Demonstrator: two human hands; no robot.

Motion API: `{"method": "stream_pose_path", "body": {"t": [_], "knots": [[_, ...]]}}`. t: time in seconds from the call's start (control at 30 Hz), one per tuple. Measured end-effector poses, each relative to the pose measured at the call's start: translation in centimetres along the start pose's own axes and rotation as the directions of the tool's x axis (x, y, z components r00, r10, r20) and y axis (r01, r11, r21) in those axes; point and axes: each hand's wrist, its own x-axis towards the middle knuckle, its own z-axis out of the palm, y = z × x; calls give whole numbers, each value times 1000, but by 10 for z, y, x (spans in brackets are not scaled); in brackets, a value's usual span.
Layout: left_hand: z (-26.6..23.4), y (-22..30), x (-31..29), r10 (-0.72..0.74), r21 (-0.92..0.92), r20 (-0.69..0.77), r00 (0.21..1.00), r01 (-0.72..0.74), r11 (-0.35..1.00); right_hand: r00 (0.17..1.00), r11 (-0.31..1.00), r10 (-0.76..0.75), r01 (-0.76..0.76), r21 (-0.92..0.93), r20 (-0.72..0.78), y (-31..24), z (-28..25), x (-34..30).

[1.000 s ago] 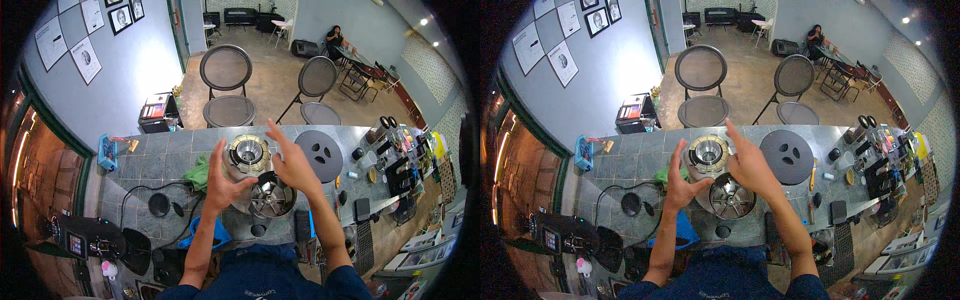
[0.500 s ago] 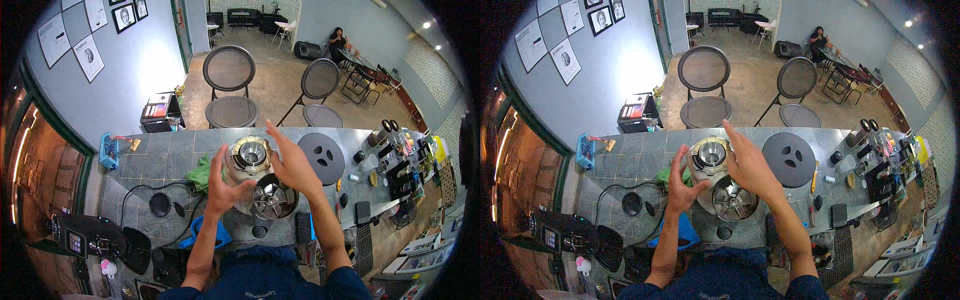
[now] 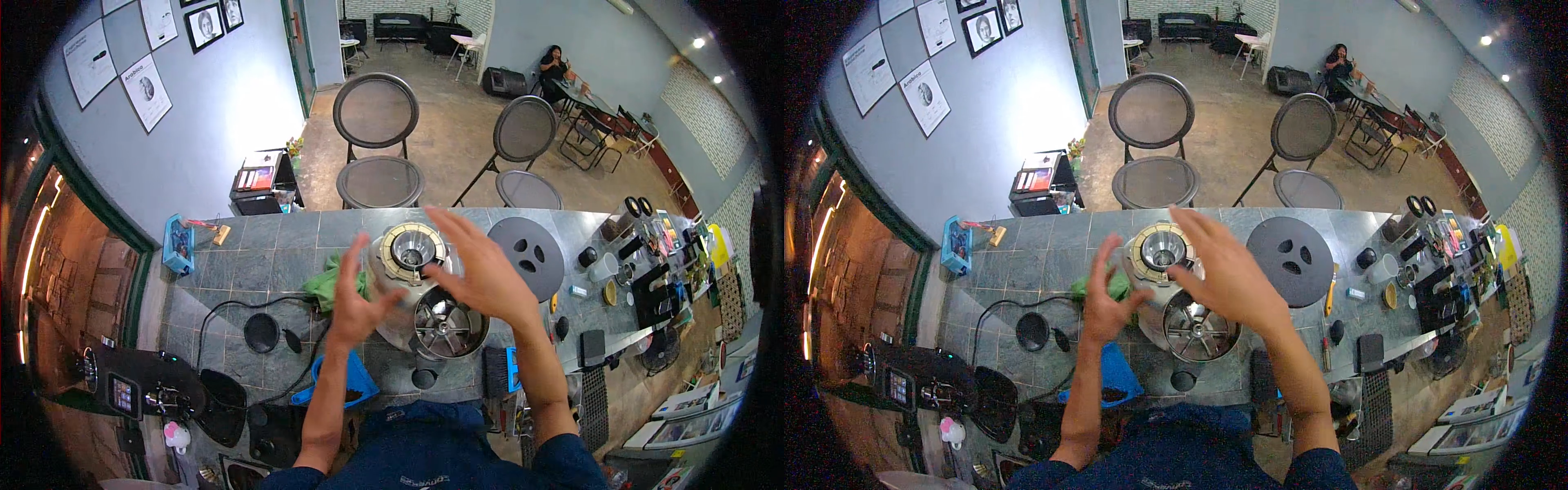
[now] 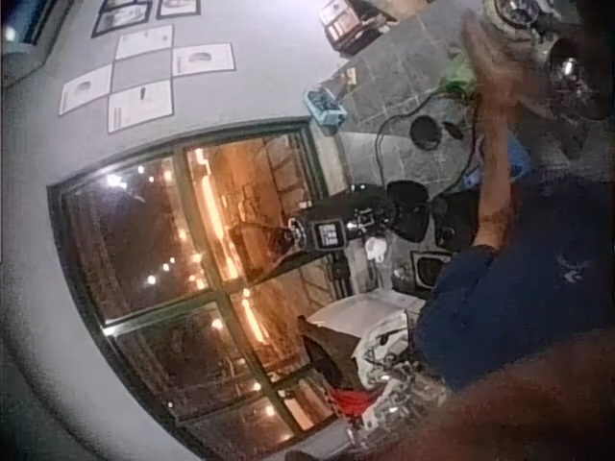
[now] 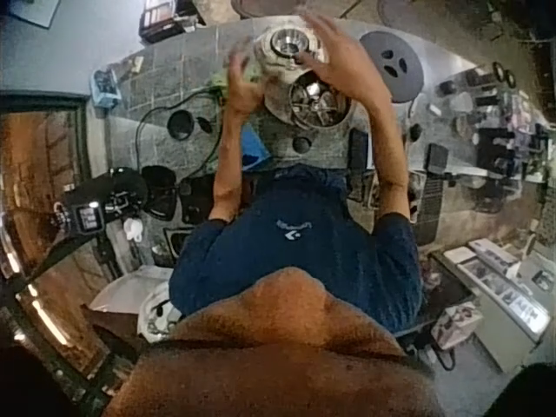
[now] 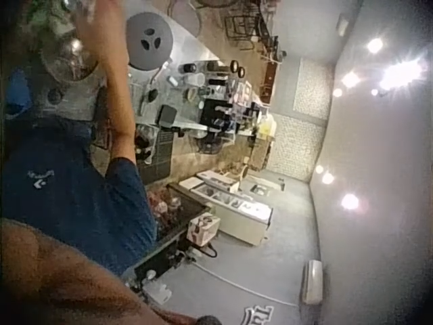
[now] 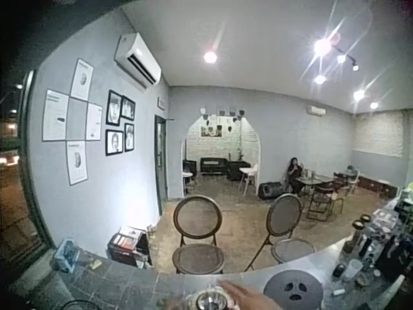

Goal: Disassembling and reassembling the burr and assembly components of a professional coffee grinder using a screwdriver.

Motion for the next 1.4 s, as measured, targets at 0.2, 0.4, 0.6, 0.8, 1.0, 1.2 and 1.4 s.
{"method": "stream_pose_path", "body": {"t": [0.2, 0.4, 0.6, 0.8, 1.0, 1.2, 1.4], "knots": [[25, -11, 3, 49, -164, 29, 998, -43, 985, 936, 994, -104, 111, -1, 337, 20, 11, 40], [20, -28, 3, -9, -137, 61, 998, 17, 990, 781, 906, -217, 385, -178, 586, 13, 0, 86], [22, -28, 3, -1, -157, 45, 999, 8, 988, 716, 870, -159, 427, -247, 680, 2, 8, 95], [28, -34, 4, -10, -228, 38, 999, 18, 973, 879, 844, -114, 332, -422, 464, -2, 21, 88], [27, -35, 4, 59, -91, 36, 998, -56, 994, 917, 826, 186, 48, -562, 352, -6, 48, 89], [31, -38, 3, 54, -186, 9, 998, -52, 981, 919, 788, 148, 113, -605, 365, -3, 48, 98], [28, -38, 0, 57, -151, 19, 998, -54, 987, 881, 779, 151, 173, -603, 448, -15, 36, 101]]}}
